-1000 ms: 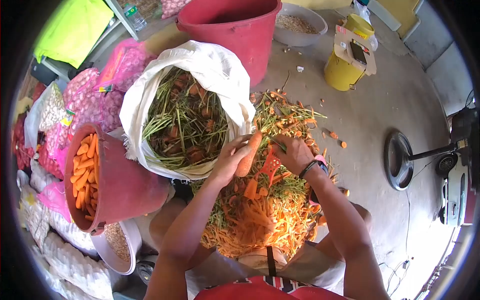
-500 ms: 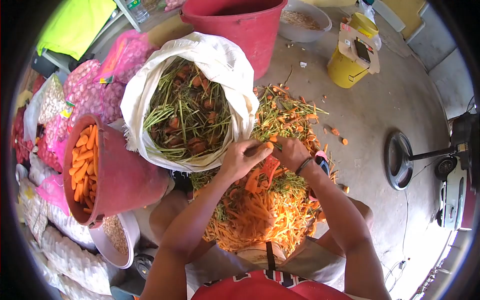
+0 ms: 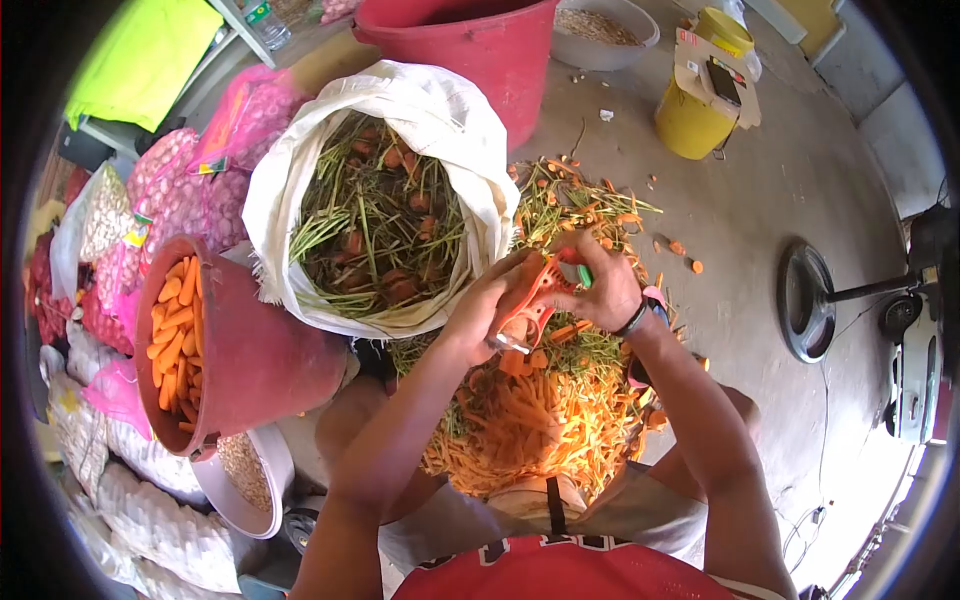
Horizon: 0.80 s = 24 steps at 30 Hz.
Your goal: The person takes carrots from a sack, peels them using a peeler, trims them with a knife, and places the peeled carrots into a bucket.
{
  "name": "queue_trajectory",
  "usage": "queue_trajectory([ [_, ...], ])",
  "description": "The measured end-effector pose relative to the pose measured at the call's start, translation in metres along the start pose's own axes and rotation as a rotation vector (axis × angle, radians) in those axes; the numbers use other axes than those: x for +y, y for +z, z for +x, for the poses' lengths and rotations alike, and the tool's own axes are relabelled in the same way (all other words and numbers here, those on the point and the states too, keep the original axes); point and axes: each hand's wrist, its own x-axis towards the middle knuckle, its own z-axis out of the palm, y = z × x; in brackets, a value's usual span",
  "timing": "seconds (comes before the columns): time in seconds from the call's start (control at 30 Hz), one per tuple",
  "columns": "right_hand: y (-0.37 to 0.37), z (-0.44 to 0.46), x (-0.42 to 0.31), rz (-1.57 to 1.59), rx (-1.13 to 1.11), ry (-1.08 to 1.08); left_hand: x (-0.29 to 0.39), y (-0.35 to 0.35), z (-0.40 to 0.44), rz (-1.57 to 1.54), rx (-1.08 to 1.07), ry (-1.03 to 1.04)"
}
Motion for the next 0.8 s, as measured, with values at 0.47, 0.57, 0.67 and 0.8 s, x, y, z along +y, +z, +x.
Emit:
queue_trajectory([
  [0.47,-0.019,0.011,0.014,-0.100,0.152,-0.016,0.011,0.003,-0.013,-0.015,-0.157,-0.056],
  [0.57,-0.032,0.020,0.033,-0.111,0.359,0.160,0.017,0.000,-0.022,-0.005,-0.185,-0.091],
  [0.67,-0.011,0.009,0.000,0.007,0.160,-0.042,0.014,0.002,-0.012,-0.072,-0.008,-0.016],
  [0.8,-0.009,0.010,0.004,-0.054,0.116,-0.148,0.012,0.005,-0.016,-0.032,-0.125,-0.005],
])
